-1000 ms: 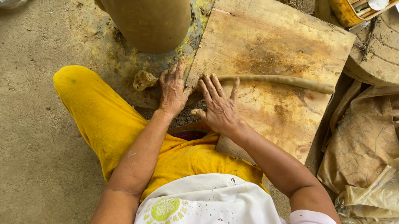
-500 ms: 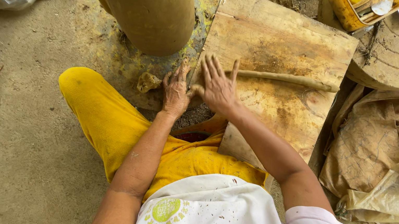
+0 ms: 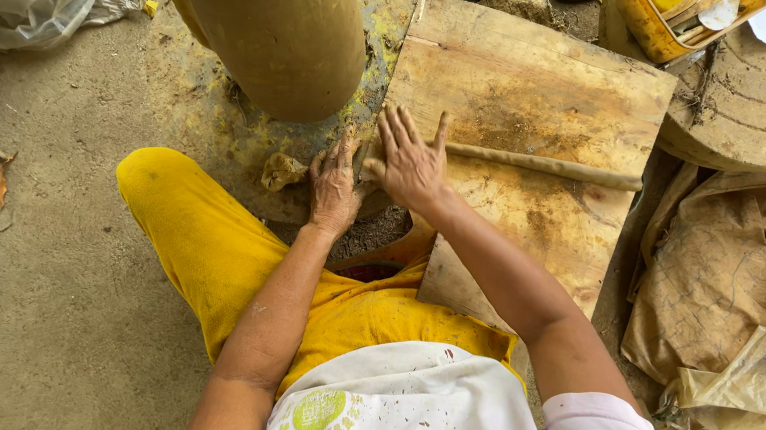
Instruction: The person picks up a lump of clay and rolls it into a long, thin cylinder on a wooden board using both hands.
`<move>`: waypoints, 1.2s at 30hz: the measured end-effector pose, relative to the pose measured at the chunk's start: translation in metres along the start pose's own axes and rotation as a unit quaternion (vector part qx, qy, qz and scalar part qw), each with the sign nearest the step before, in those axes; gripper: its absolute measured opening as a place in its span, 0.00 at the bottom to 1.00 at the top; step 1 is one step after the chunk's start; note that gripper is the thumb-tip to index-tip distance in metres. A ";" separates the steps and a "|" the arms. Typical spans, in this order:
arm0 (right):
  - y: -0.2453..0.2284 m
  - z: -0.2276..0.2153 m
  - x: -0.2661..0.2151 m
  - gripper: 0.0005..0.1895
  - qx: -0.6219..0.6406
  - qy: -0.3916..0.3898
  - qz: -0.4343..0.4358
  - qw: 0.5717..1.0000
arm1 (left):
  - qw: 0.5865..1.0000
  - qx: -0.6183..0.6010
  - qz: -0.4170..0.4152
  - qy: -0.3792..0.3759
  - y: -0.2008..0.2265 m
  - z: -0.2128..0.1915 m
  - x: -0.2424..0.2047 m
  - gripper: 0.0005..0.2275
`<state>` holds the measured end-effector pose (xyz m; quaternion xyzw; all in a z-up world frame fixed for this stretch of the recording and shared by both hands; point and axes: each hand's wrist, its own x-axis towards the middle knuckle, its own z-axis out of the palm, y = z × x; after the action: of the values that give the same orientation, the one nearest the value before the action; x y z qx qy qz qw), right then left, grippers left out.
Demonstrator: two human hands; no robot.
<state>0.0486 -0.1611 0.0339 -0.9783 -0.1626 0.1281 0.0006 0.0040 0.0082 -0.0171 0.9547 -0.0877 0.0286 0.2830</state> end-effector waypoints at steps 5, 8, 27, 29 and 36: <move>-0.002 -0.002 0.000 0.50 -0.018 0.035 -0.002 0.999 | 1.000 0.017 0.004 -0.013 -0.002 0.001 -0.001 0.52; -0.013 0.004 -0.042 0.52 -0.036 0.000 -0.041 0.999 | 1.000 0.017 -0.008 -0.023 -0.003 0.002 -0.003 0.49; -0.006 0.019 -0.079 0.50 0.049 0.143 -0.062 0.987 | 1.000 0.014 0.006 -0.003 -0.010 0.009 -0.001 0.55; -0.001 0.021 -0.082 0.51 0.034 0.097 -0.029 0.994 | 0.999 0.022 -0.013 -0.021 -0.005 0.005 -0.003 0.55; 0.023 0.001 -0.001 0.55 0.003 0.067 0.024 0.997 | 0.999 0.034 -0.024 -0.029 0.001 -0.001 -0.002 0.55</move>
<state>0.0547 -0.1834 0.0325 -0.9884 -0.1382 0.0624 0.0116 0.0018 0.0078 -0.0160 0.9660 -0.0719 -0.0025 0.2484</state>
